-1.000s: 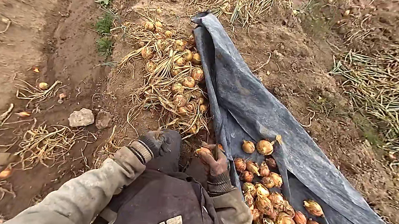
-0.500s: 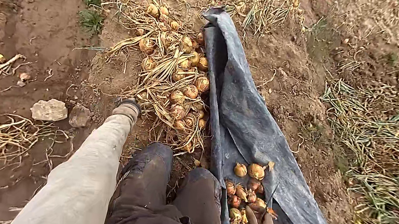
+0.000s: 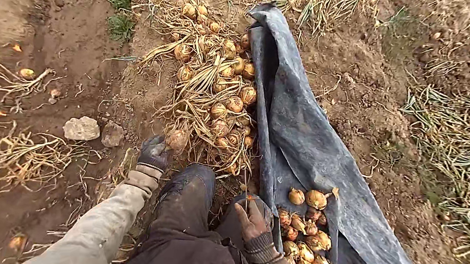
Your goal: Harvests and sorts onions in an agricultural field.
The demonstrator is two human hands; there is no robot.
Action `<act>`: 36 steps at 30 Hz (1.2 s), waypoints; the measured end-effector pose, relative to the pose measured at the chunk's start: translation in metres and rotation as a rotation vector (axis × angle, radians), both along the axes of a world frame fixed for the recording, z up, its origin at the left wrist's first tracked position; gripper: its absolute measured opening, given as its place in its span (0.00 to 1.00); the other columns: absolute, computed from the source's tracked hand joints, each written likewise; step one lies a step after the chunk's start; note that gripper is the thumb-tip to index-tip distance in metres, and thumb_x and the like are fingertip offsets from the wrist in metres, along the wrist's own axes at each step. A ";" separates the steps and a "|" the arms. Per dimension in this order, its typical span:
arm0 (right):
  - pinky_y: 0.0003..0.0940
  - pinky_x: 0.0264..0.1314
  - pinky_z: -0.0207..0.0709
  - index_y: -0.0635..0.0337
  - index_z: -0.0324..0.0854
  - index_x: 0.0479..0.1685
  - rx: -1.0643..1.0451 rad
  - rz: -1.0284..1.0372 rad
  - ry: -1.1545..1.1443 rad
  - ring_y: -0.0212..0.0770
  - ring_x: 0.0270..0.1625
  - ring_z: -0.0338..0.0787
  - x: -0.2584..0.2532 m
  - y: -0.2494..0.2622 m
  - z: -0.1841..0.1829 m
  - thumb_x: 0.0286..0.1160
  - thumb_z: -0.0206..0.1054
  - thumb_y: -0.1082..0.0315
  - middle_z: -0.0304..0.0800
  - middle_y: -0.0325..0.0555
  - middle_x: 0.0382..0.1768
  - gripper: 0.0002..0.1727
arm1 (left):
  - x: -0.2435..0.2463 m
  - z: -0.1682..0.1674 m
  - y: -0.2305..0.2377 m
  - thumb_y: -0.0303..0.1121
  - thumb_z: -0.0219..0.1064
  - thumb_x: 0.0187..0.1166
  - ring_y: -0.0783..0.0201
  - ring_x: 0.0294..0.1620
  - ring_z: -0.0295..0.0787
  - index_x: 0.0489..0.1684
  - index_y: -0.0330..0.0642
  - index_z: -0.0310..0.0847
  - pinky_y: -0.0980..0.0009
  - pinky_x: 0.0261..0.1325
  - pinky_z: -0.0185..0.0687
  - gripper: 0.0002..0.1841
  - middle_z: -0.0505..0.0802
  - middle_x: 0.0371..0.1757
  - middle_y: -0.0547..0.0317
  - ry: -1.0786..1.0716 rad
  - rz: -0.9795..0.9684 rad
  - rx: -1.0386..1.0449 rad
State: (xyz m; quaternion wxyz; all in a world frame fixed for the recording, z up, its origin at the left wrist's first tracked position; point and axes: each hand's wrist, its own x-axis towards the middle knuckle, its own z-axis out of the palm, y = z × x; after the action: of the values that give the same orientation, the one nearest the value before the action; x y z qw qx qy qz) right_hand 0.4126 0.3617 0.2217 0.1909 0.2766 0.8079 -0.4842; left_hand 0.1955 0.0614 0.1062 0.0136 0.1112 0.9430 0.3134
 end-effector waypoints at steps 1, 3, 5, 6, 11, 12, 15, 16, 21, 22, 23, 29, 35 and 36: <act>0.51 0.46 0.83 0.58 0.79 0.64 -0.031 0.039 -0.010 0.46 0.39 0.88 -0.007 -0.004 0.002 0.81 0.58 0.39 0.88 0.50 0.40 0.31 | 0.020 0.009 -0.007 0.30 0.69 0.78 0.44 0.84 0.73 0.55 0.37 0.92 0.44 0.89 0.60 0.13 0.85 0.77 0.44 0.042 -0.026 0.092; 0.53 0.53 0.83 0.59 0.79 0.64 -0.096 0.115 -0.028 0.48 0.44 0.89 -0.018 -0.015 0.005 0.81 0.57 0.34 0.89 0.53 0.45 0.36 | 0.062 0.037 -0.009 0.29 0.69 0.78 0.48 0.84 0.73 0.55 0.35 0.91 0.49 0.88 0.65 0.12 0.85 0.77 0.45 0.027 -0.052 0.293; 0.53 0.53 0.82 0.62 0.79 0.63 -0.179 0.212 -0.037 0.49 0.42 0.88 -0.027 -0.029 0.016 0.80 0.59 0.34 0.88 0.55 0.43 0.37 | 0.101 0.087 0.000 0.27 0.69 0.78 0.51 0.79 0.80 0.54 0.31 0.91 0.53 0.85 0.71 0.12 0.88 0.72 0.43 -0.057 -0.065 0.433; 0.51 0.48 0.82 0.63 0.80 0.62 -0.228 0.254 -0.008 0.47 0.38 0.86 -0.029 -0.036 0.024 0.81 0.59 0.35 0.87 0.54 0.40 0.36 | 0.117 0.109 0.003 0.25 0.68 0.77 0.51 0.74 0.84 0.52 0.29 0.91 0.54 0.81 0.75 0.12 0.90 0.67 0.41 -0.096 -0.089 0.457; 0.29 0.31 0.80 0.61 0.87 0.48 -0.482 0.193 0.400 0.26 0.24 0.79 -0.011 -0.055 0.040 0.69 0.58 0.21 0.84 0.34 0.25 0.45 | 0.155 0.186 0.003 0.40 0.68 0.79 0.69 0.62 0.90 0.59 0.36 0.90 0.66 0.72 0.83 0.19 0.95 0.58 0.54 -0.374 -0.459 0.378; 0.29 0.30 0.79 0.59 0.86 0.42 -0.512 0.166 0.445 0.25 0.23 0.78 -0.007 -0.055 0.040 0.71 0.52 0.21 0.82 0.33 0.22 0.45 | 0.158 0.200 0.006 0.48 0.69 0.79 0.74 0.57 0.90 0.59 0.38 0.88 0.69 0.67 0.85 0.23 0.95 0.54 0.58 -0.444 -0.487 0.393; 0.30 0.23 0.74 0.59 0.84 0.35 -0.567 0.050 0.423 0.28 0.18 0.74 0.007 -0.057 0.047 0.81 0.42 0.26 0.77 0.32 0.17 0.43 | 0.152 0.206 0.007 0.56 0.68 0.78 0.72 0.52 0.91 0.53 0.43 0.92 0.64 0.61 0.87 0.25 0.96 0.47 0.60 -0.381 -0.547 0.316; 0.29 0.20 0.72 0.57 0.82 0.32 -0.586 0.017 0.390 0.28 0.16 0.72 0.011 -0.058 0.049 0.82 0.41 0.28 0.75 0.32 0.16 0.41 | 0.147 0.203 0.007 0.52 0.68 0.78 0.69 0.52 0.93 0.50 0.44 0.94 0.61 0.61 0.88 0.21 0.97 0.46 0.59 -0.260 -0.572 0.275; 0.28 0.11 0.66 0.50 0.70 0.19 -0.663 -0.179 0.314 0.29 0.09 0.67 0.023 -0.050 0.034 0.88 0.33 0.39 0.70 0.31 0.10 0.34 | 0.117 0.199 0.034 0.55 0.66 0.83 0.60 0.51 0.94 0.44 0.51 0.95 0.49 0.62 0.87 0.19 0.97 0.45 0.59 -0.154 -0.311 -0.056; 0.28 0.11 0.66 0.53 0.70 0.21 -0.625 -0.213 0.255 0.30 0.09 0.67 0.024 -0.046 0.030 0.91 0.30 0.42 0.70 0.33 0.10 0.35 | 0.110 0.195 0.043 0.58 0.63 0.84 0.57 0.51 0.94 0.43 0.50 0.93 0.46 0.60 0.86 0.22 0.96 0.45 0.57 -0.166 -0.260 -0.091; 0.30 0.12 0.67 0.56 0.71 0.23 -0.558 -0.206 0.164 0.31 0.09 0.67 0.026 -0.041 0.024 0.93 0.29 0.44 0.69 0.35 0.11 0.36 | 0.105 0.188 0.052 0.58 0.59 0.87 0.54 0.49 0.93 0.44 0.49 0.91 0.43 0.57 0.86 0.24 0.95 0.44 0.54 -0.163 -0.276 -0.113; 0.29 0.16 0.69 0.59 0.77 0.29 -0.489 -0.271 0.063 0.31 0.12 0.70 0.027 -0.029 -0.014 0.92 0.34 0.41 0.74 0.36 0.13 0.37 | 0.109 0.189 0.125 0.52 0.56 0.88 0.41 0.58 0.90 0.57 0.46 0.89 0.33 0.62 0.80 0.22 0.94 0.52 0.44 -0.335 -1.043 -0.466; 0.27 0.06 0.69 0.41 0.72 0.13 -0.711 -0.661 0.510 0.29 0.05 0.71 0.053 0.041 0.006 0.68 0.36 0.14 0.72 0.30 0.07 0.44 | 0.022 0.146 0.179 0.47 0.54 0.92 0.42 0.64 0.89 0.67 0.47 0.85 0.34 0.66 0.80 0.20 0.92 0.61 0.44 -0.557 -0.768 -0.407; 0.28 0.07 0.71 0.40 0.76 0.14 -0.689 -0.691 0.574 0.29 0.07 0.74 0.061 0.067 0.007 0.62 0.42 0.12 0.75 0.30 0.08 0.43 | -0.005 0.130 0.166 0.47 0.54 0.92 0.41 0.65 0.89 0.67 0.45 0.85 0.34 0.67 0.79 0.21 0.92 0.62 0.42 -0.608 -0.659 -0.439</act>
State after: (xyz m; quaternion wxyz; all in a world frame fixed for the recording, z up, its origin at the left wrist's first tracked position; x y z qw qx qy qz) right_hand 0.4733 0.4282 0.2292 -0.1271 0.3041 0.4852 -0.8099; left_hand 0.1901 0.2276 0.2357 0.4091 0.3012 0.8550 0.1046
